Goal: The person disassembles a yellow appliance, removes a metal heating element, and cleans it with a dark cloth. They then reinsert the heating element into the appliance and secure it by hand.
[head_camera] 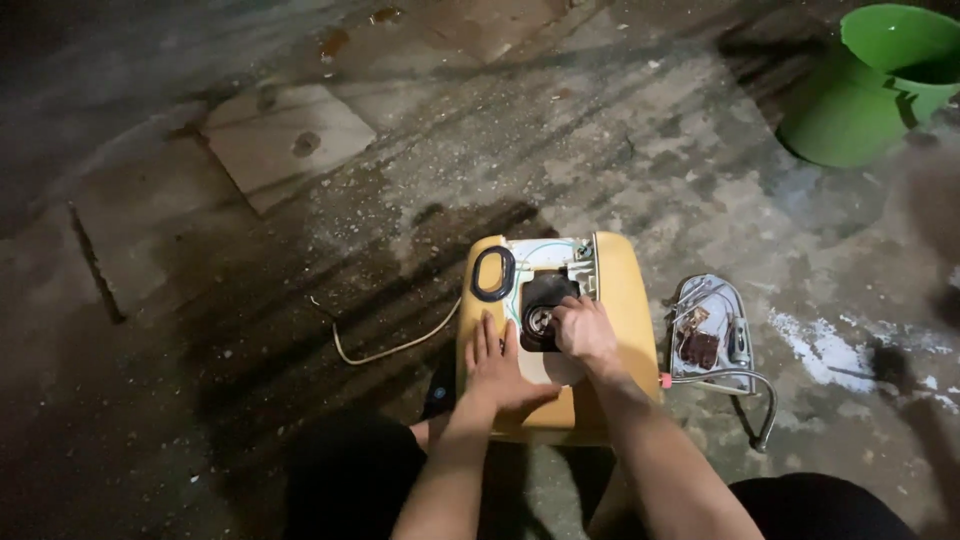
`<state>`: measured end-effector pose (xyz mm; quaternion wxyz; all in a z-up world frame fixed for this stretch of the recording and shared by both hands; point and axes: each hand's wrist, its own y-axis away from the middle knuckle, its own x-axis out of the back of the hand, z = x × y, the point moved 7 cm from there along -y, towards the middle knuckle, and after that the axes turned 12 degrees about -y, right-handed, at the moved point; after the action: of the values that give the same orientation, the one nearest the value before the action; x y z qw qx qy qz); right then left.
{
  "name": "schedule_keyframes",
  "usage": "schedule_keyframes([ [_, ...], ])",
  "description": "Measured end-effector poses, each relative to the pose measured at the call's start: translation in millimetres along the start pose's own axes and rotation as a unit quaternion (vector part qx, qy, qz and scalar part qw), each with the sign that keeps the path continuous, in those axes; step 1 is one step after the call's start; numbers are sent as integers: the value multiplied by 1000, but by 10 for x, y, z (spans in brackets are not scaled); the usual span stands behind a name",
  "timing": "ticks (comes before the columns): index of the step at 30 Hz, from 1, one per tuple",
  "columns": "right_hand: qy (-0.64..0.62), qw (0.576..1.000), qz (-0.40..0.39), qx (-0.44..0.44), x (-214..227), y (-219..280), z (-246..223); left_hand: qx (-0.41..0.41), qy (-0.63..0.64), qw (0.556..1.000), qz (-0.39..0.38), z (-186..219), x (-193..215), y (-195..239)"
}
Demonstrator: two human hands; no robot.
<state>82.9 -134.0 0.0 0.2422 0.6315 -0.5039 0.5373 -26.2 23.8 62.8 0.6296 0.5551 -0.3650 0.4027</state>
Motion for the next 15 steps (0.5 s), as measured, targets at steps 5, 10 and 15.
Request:
schedule_keyframes([
  [5,9,1000,11,13,-133,-28,66,-14,-68,993,-90,19,420,249],
  [10,-12,1000,5,4,-104,9,66,-30,-99,983,-149,-25,237,121],
  [15,-16,1000,-1,13,72,17,-76,-36,-35,988,-145,-59,222,107],
])
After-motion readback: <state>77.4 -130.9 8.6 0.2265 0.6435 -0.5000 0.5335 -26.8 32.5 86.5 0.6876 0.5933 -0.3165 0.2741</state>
